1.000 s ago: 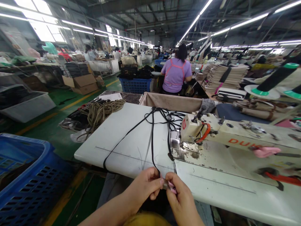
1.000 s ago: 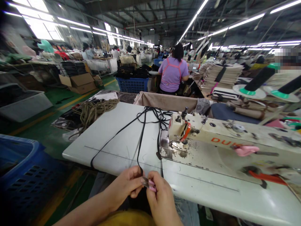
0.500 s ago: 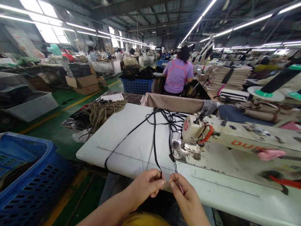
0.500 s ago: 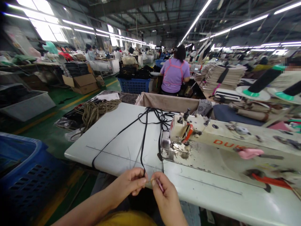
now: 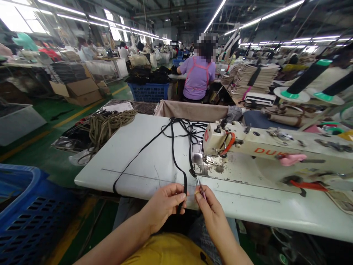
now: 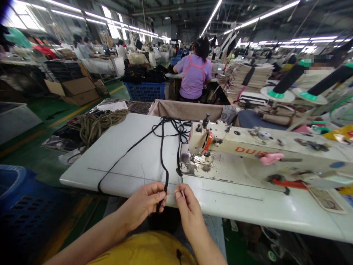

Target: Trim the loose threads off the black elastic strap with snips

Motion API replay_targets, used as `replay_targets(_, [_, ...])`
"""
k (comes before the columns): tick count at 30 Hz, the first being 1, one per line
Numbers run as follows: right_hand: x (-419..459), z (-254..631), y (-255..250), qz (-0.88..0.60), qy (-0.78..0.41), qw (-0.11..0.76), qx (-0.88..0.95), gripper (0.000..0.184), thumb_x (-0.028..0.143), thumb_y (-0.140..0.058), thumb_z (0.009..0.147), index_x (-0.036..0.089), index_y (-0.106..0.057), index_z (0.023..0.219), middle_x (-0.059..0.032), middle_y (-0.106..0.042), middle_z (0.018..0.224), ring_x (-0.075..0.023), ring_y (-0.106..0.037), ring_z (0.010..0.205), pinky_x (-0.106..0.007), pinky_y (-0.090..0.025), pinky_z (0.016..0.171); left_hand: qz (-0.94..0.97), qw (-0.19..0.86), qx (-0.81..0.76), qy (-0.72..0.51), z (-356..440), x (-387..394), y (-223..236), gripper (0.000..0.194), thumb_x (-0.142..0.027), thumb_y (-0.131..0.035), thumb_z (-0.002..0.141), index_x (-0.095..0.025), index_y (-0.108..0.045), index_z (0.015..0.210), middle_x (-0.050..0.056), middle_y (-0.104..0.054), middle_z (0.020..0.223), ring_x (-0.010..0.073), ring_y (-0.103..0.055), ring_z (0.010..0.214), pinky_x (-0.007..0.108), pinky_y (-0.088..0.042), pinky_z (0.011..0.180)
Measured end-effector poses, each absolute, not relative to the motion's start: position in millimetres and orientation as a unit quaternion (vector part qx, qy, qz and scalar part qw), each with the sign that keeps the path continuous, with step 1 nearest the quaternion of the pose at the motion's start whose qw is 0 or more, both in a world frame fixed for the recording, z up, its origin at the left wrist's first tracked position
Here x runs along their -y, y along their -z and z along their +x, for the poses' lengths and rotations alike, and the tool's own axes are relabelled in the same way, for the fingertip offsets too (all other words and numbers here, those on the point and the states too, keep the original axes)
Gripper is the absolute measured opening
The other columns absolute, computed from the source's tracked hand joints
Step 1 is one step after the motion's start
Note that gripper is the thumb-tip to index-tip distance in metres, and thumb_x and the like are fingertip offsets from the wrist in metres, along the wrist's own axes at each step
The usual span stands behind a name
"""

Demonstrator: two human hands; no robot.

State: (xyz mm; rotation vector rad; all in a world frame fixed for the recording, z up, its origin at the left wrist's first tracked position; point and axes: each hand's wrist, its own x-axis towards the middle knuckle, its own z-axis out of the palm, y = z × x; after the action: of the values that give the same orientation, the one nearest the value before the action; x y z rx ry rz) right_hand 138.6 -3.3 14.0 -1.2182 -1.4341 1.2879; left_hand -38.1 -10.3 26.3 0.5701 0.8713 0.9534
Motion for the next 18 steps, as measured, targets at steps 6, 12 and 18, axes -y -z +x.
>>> replay_targets(6, [7.7, 122.7, -18.6, -0.412, -0.564, 0.433, 0.570, 0.027, 0.048, -0.048, 0.103, 0.023, -0.058, 0.100, -0.0023, -0.058, 0.092, -0.0182, -0.056, 0.086, -0.029, -0.049, 0.082, 0.173, 0.824, -0.350, -0.410, -36.9, 9.4, -23.9, 0.021, -0.025, -0.080, 0.078, -0.012, -0.067, 0.088, 0.002, -0.058, 0.076, 0.0119, -0.055, 0.069, 0.025, -0.047, 0.065])
replay_targets(12, [15.8, 113.9, -20.2, -0.387, -0.585, 0.404, 0.587, 0.028, 0.049, -0.041, 0.105, 0.023, -0.050, 0.098, 0.0008, -0.049, 0.083, -0.0151, -0.050, 0.073, -0.026, -0.047, 0.066, 0.179, 0.822, -0.364, -0.400, -33.3, 14.4, -9.8, 0.027, -0.041, -0.072, 0.087, -0.018, -0.067, 0.101, 0.004, -0.065, 0.090, 0.0155, -0.061, 0.079, 0.025, -0.050, 0.068])
replay_targets(18, [15.4, 98.7, 0.8, -0.455, -0.590, 0.412, 0.524, 0.029, 0.047, -0.051, 0.101, 0.024, -0.045, 0.086, 0.0049, -0.042, 0.073, -0.0120, -0.039, 0.064, -0.023, -0.040, 0.062, 0.398, 0.583, -0.582, -0.404, -48.1, 6.9, 19.6, 0.040, -0.059, -0.074, 0.076, -0.023, -0.068, 0.092, 0.004, -0.073, 0.101, 0.0306, -0.064, 0.110, 0.033, -0.054, 0.090])
